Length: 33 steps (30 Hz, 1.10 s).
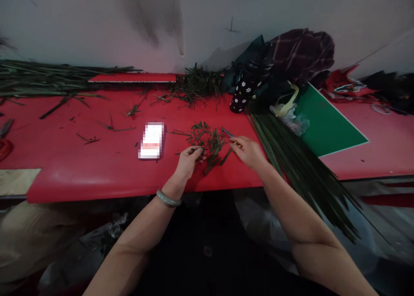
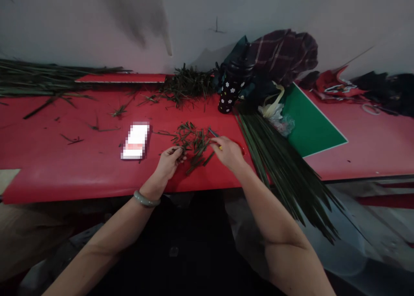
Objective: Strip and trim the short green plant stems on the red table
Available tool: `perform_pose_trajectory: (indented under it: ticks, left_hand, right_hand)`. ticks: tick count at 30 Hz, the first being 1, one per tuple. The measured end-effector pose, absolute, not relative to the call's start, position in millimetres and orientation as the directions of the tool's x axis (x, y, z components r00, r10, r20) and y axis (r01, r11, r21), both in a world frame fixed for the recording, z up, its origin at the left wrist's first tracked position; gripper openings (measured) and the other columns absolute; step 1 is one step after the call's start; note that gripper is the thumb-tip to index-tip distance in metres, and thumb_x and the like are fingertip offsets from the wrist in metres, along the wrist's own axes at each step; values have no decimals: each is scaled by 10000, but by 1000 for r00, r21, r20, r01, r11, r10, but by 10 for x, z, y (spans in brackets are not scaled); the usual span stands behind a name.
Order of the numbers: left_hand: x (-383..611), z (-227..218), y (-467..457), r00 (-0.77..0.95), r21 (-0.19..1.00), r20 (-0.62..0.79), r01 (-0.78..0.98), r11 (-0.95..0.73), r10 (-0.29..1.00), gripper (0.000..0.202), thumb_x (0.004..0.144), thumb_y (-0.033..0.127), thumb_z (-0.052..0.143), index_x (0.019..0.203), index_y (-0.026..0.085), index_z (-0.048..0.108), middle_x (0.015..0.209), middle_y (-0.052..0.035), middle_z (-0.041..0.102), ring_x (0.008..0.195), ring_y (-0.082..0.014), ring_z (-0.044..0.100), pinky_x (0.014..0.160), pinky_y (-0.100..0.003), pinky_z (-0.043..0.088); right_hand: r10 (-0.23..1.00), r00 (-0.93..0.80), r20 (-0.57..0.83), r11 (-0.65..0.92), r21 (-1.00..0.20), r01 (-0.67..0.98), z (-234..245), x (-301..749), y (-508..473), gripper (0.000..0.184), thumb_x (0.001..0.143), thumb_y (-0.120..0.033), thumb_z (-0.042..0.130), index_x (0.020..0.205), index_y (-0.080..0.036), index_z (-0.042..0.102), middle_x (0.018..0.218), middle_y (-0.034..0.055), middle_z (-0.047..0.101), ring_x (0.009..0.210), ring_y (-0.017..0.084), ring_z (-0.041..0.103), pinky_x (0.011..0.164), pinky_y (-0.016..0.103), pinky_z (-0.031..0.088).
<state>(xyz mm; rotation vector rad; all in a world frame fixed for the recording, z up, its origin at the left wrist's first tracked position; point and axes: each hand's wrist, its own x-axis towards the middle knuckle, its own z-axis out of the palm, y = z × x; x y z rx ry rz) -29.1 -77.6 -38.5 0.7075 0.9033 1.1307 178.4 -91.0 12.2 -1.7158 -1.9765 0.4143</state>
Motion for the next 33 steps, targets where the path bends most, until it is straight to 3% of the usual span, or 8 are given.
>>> perform_pose_trajectory:
  ticks: [3, 8, 11, 17, 24, 33]
  left_hand:
    - [-285, -415, -778, 192, 889, -201, -376, 261, 961, 230, 599, 291, 684, 758, 142, 610, 588, 12, 615, 472, -70, 546, 450, -179, 391]
    - [-286, -397, -800, 199, 930, -175, -289, 228, 964, 216, 612, 277, 672, 765, 132, 626, 567, 11, 606, 482, -69, 533, 472, -184, 404]
    - [-281, -370, -811, 239, 935, -170, -267, 233, 956, 240, 595, 243, 680, 804, 136, 632, 628, 4, 622, 543, -79, 562, 509, -189, 422]
    - [-239, -368, -813, 236, 954, -132, -234, 188, 963, 184, 615, 218, 648, 781, 144, 621, 625, 13, 608, 556, -76, 546, 537, -195, 433]
    - [-223, -340, -807, 210, 970, -126, -179, 165, 969, 169, 571, 182, 676, 714, 144, 593, 664, 23, 584, 594, -69, 523, 609, -206, 428]
    - [-221, -329, -824, 249, 961, -122, -211, 177, 961, 191, 574, 201, 684, 702, 148, 553, 641, 40, 548, 576, -58, 496, 601, -204, 406]
  right_hand:
    - [984, -135, 115, 174, -784, 595, -36, 1395, -919, 278, 782, -350, 477, 981, -206, 607, 952, 48, 646, 850, 164, 598, 759, 300, 465]
    - [993, 22, 113, 99, -937, 336, -263, 1037, -896, 193, 745, -337, 506, 798, -188, 618, 768, 17, 638, 739, 140, 584, 706, 269, 462]
    - [993, 100, 64, 38, -968, 248, -345, 1023, -876, 202, 731, -375, 515, 733, -187, 590, 669, -3, 600, 634, 127, 551, 612, 252, 455]
    - [986, 165, 20, -5, -988, 152, -482, 1056, -876, 223, 720, -406, 515, 781, -202, 580, 721, 3, 607, 668, 140, 560, 608, 265, 472]
    - [992, 116, 54, 32, -982, 184, -462, 1069, -882, 196, 718, -387, 523, 757, -203, 577, 729, 5, 608, 705, 148, 572, 641, 269, 469]
    - [994, 95, 59, 38, -977, 211, -439, 1088, -877, 187, 715, -373, 520, 758, -200, 576, 725, 3, 605, 714, 150, 569, 647, 270, 460]
